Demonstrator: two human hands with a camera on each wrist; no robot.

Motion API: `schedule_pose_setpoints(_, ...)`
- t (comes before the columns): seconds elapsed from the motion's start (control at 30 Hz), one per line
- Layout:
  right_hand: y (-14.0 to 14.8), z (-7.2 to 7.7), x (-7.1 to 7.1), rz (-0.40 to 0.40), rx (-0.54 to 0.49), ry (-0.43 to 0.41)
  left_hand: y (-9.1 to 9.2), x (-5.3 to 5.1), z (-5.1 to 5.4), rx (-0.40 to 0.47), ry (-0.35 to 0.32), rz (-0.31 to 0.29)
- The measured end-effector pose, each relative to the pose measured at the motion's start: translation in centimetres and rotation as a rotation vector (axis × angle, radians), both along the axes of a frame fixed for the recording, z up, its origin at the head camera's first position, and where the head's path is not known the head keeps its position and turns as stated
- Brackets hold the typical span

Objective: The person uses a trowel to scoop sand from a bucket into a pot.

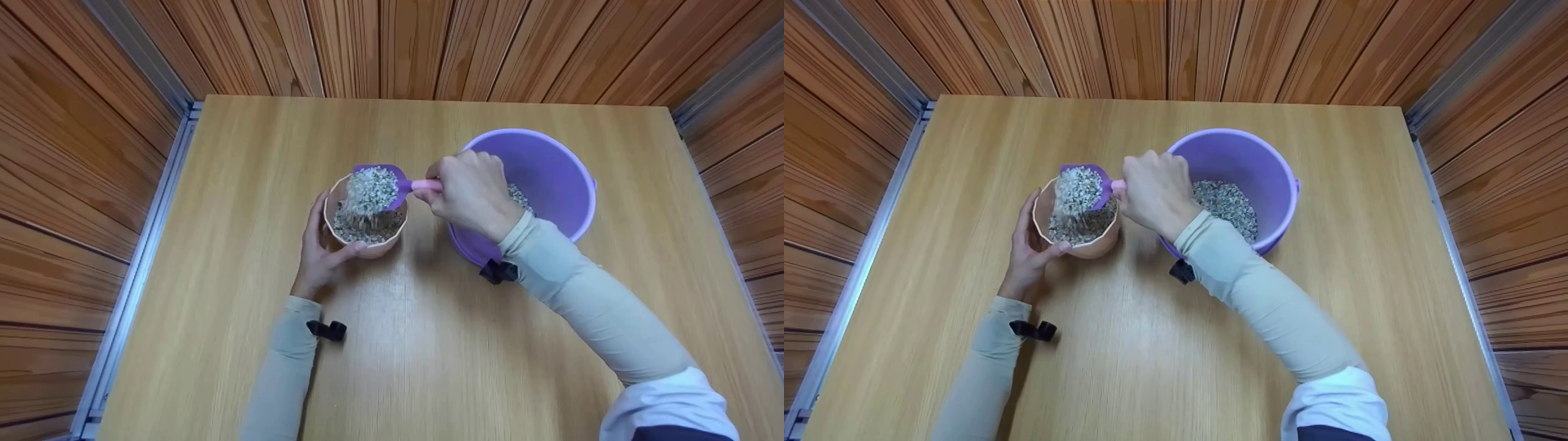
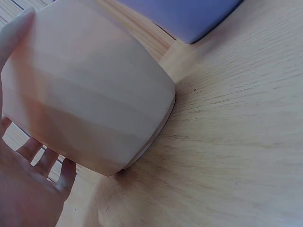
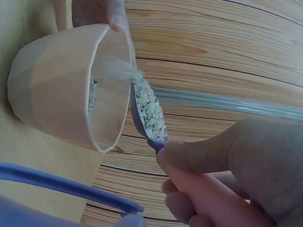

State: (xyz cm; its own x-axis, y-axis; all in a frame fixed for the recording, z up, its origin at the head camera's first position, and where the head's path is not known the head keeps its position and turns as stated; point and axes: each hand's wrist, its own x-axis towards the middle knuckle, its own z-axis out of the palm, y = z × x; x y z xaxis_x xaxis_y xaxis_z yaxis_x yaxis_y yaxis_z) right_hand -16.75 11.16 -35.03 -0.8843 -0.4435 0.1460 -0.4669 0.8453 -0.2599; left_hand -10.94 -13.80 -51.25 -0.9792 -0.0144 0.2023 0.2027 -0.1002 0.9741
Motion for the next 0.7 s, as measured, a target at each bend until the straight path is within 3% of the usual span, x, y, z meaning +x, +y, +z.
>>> schedule_pose_setpoints(0.7,0.0,-1.1,0.4,0.081,0.033,0.250,0.1,0.0,-0.1,0.025,0.014,-0.002)
